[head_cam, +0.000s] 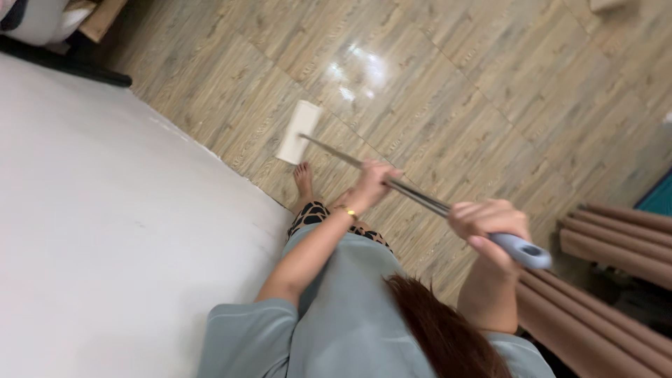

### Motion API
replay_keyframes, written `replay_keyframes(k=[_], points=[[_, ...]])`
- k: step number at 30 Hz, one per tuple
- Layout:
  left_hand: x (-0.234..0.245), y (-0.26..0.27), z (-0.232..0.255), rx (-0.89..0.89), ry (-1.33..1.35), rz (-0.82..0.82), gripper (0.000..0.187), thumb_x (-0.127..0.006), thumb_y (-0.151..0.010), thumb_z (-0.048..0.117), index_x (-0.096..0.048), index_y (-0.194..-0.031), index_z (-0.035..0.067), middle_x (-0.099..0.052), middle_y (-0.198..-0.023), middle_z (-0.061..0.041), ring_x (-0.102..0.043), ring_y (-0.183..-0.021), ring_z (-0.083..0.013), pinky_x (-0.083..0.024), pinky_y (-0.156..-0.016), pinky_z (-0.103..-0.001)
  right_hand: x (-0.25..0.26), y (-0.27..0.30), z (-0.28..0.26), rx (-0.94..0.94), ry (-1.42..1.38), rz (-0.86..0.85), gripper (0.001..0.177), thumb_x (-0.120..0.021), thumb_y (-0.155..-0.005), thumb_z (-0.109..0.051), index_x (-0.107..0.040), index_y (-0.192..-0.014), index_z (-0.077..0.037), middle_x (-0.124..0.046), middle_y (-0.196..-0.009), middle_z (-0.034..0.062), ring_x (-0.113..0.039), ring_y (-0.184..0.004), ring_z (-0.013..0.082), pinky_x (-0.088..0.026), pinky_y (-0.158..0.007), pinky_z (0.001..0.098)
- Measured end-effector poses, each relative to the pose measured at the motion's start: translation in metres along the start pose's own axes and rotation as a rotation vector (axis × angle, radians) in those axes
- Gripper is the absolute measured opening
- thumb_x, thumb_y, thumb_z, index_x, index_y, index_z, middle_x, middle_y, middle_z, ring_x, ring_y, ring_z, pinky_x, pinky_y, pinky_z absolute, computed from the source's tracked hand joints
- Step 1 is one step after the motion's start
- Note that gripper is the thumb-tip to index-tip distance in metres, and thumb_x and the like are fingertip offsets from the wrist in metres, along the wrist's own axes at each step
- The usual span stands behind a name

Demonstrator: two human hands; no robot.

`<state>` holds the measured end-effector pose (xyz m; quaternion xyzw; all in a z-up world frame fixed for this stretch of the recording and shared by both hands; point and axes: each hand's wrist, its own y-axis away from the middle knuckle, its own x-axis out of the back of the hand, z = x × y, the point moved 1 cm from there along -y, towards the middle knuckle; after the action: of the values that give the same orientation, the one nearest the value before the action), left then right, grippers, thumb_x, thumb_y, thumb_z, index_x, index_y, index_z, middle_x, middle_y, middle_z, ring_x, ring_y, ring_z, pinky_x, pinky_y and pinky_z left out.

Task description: The person scoops water from a tub in a bathroom into a container and then mops a tiled floor by hand using a flat mop.

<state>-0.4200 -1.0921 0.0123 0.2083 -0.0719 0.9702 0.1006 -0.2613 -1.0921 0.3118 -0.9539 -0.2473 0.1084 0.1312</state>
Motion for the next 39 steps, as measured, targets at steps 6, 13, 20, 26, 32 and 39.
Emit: replay_keyframes(k=[6, 13, 20, 26, 32, 39], points=[[-0.091, -0.025, 0.067, -0.124, 0.107, -0.263, 0.041, -0.067, -0.099, 0.026, -0.059, -0.064, 0.007, -0.062, -0.069, -0.011, -0.061, -0.076, -0.0304, -0.045, -0.089, -0.045, 0.012, 0.032, -0.063, -0.01, 0.19, 0.166, 0.036, -0.062, -0.073, -0.01, -0.033, -0.053, -0.005, -0.03, -0.049, 0.0042, -0.03, -0.041, 0.0177, -0.028, -0.048, 0.034], [-0.102, -0.051, 0.061, -0.311, -0.038, -0.312, 0.027, -0.067, -0.091, 0.021, -0.068, -0.066, 0.012, -0.067, -0.071, -0.009, -0.065, -0.084, -0.029, -0.039, -0.113, -0.053, 0.029, 0.059, -0.036, 0.233, 0.232, 0.333, 0.036, -0.061, -0.081, -0.012, -0.042, -0.05, -0.008, -0.038, -0.044, 0.0017, -0.036, -0.036, 0.0153, -0.036, -0.042, 0.0323], [-0.064, -0.089, -0.003, -0.086, -0.232, -0.272, 0.016, -0.072, -0.09, 0.019, -0.074, -0.076, 0.014, -0.069, -0.083, -0.011, -0.066, -0.085, -0.0286, -0.05, -0.068, -0.045, 0.035, 0.055, 0.031, 0.338, 0.273, 0.275, 0.044, -0.061, -0.091, -0.019, -0.039, -0.054, -0.008, -0.038, -0.046, 0.0031, -0.037, -0.038, 0.0193, -0.034, -0.045, 0.0359], [-0.044, -0.167, -0.105, -0.138, -0.336, -0.166, 0.017, -0.075, -0.089, 0.019, -0.071, -0.075, 0.011, -0.069, -0.088, -0.011, -0.061, -0.097, -0.0321, -0.043, -0.095, -0.048, 0.07, 0.016, 0.123, 0.319, 0.403, 0.154, 0.035, -0.057, -0.087, -0.014, -0.038, -0.059, -0.008, -0.036, -0.055, 0.0065, -0.041, -0.05, 0.0264, -0.036, -0.055, 0.0422], [-0.061, -0.234, -0.12, -0.139, -0.474, -0.116, 0.018, -0.075, -0.088, 0.022, -0.071, -0.079, 0.007, -0.068, -0.098, -0.012, -0.059, -0.106, -0.0339, -0.035, -0.102, -0.059, 0.138, -0.013, 0.155, 0.285, 0.337, 0.125, 0.038, -0.059, -0.087, -0.014, -0.037, -0.057, -0.009, -0.036, -0.054, 0.0047, -0.039, -0.048, 0.0254, -0.038, -0.055, 0.0416], [-0.173, -0.239, -0.021, -0.224, -0.094, -0.174, 0.008, -0.07, -0.083, 0.01, -0.071, -0.076, 0.013, -0.064, -0.079, -0.01, -0.062, -0.085, -0.031, -0.046, -0.09, -0.049, 0.219, 0.013, 0.033, 0.2, 0.314, 0.291, 0.043, -0.056, -0.094, -0.018, -0.036, -0.057, -0.009, -0.036, -0.052, 0.0053, -0.039, -0.044, 0.0224, -0.035, -0.051, 0.0392]])
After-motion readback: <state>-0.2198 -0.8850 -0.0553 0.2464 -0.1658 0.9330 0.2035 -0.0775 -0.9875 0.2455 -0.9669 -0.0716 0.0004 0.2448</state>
